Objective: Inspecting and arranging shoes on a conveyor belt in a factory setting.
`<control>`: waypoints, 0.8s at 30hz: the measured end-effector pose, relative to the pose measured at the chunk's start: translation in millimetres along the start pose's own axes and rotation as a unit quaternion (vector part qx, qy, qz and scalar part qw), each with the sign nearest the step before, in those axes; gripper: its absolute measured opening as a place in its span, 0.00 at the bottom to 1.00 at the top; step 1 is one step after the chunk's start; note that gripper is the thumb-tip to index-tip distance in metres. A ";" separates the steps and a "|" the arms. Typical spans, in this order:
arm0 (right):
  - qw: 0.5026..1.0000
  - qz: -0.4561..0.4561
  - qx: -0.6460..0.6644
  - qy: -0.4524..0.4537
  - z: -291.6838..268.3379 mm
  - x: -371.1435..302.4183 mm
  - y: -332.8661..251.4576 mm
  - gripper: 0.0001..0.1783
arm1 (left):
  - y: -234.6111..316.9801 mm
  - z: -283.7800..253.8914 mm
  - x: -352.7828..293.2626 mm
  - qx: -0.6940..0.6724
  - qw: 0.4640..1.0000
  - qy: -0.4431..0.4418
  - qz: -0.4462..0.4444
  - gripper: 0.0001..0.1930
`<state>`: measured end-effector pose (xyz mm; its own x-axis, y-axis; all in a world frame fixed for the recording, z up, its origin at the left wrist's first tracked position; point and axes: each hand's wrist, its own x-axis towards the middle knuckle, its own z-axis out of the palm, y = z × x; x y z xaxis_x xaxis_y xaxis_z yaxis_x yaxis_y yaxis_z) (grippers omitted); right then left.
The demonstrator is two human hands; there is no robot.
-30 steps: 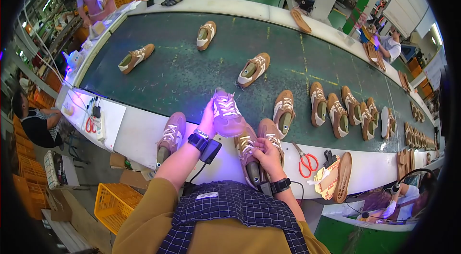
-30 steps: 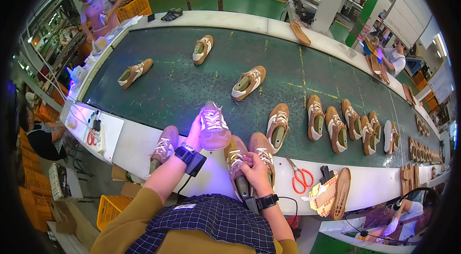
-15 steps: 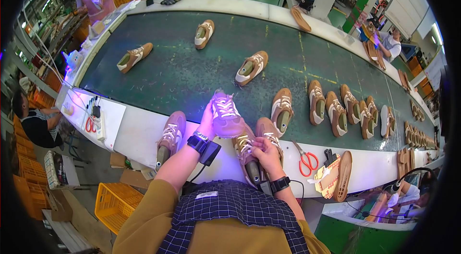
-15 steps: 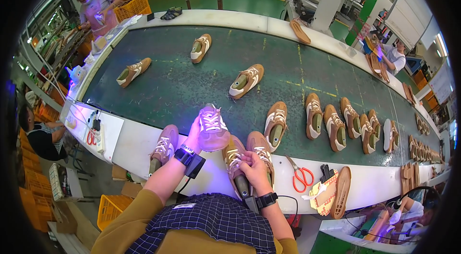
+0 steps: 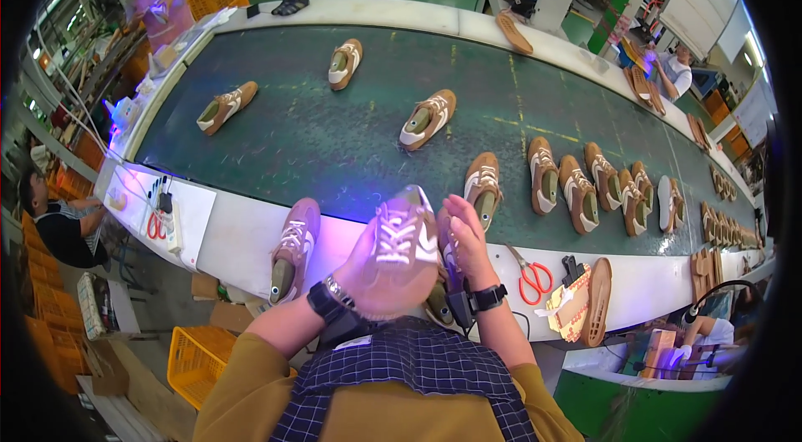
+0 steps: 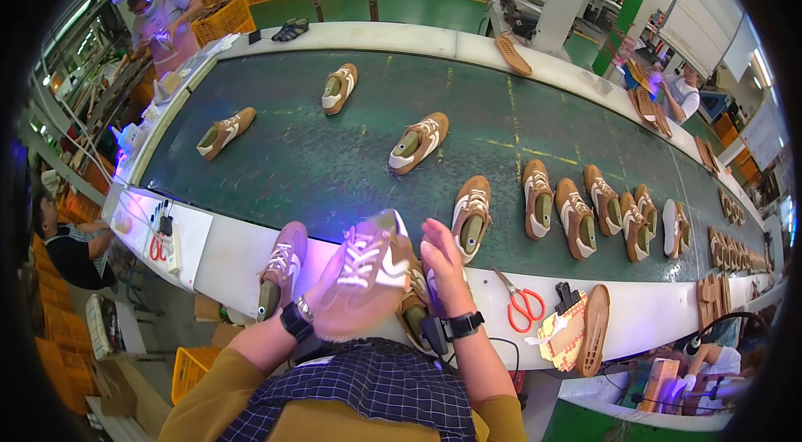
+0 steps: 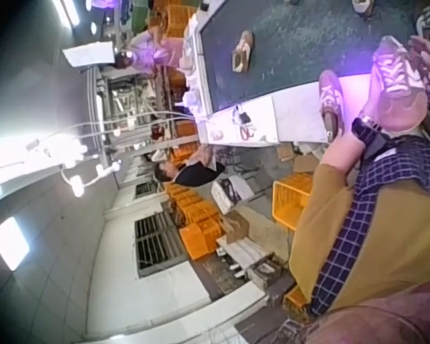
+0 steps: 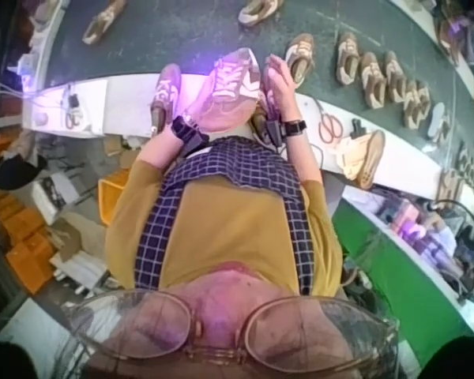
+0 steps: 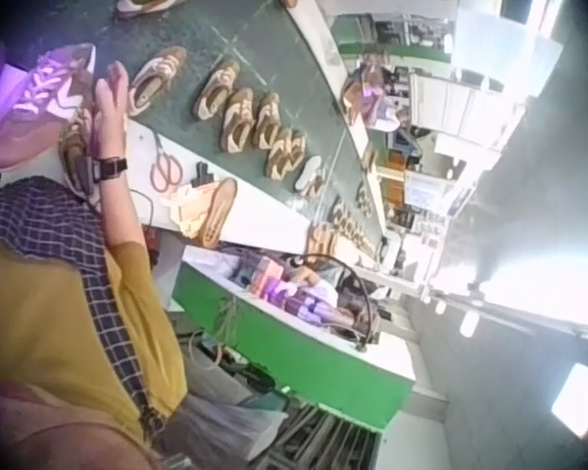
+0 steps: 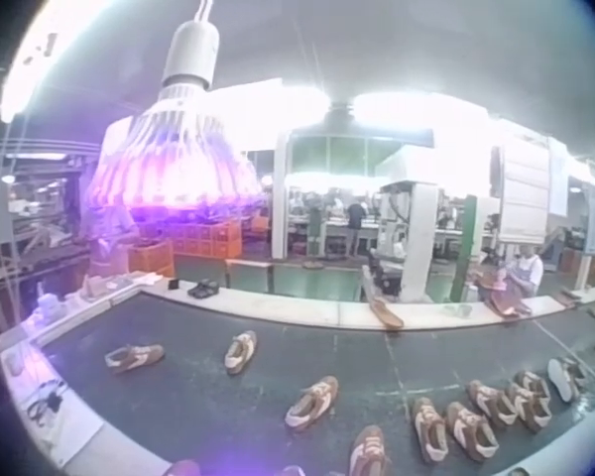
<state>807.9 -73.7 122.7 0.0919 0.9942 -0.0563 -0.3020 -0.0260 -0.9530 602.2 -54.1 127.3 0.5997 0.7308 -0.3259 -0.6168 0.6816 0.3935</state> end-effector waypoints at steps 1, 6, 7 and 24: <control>0.996 0.003 0.071 -0.062 3.1 3.9 -0.5 0.35 | -2.9 0.3 -1.0 -0.020 0.992 -0.119 -0.024 0.23; 0.968 0.107 0.152 -0.171 1.5 3.6 -8.5 0.30 | -18.0 26.2 -21.5 0.085 0.994 0.013 -0.074 0.25; 0.968 0.104 0.152 -0.172 1.4 0.1 -8.6 0.30 | -13.6 19.5 -22.0 -0.052 0.985 -0.118 -0.113 0.26; 0.735 0.540 0.266 -0.312 -35.4 -58.5 1.2 0.35 | 22.7 128.4 -56.0 0.120 0.944 -0.170 0.254 0.46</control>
<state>835.7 -135.7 114.3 -0.8774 0.2828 -0.3875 -0.2230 -0.9556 -0.1924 620.0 -84.0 264.9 0.4115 0.8799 0.2375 -0.7604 0.1878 0.6218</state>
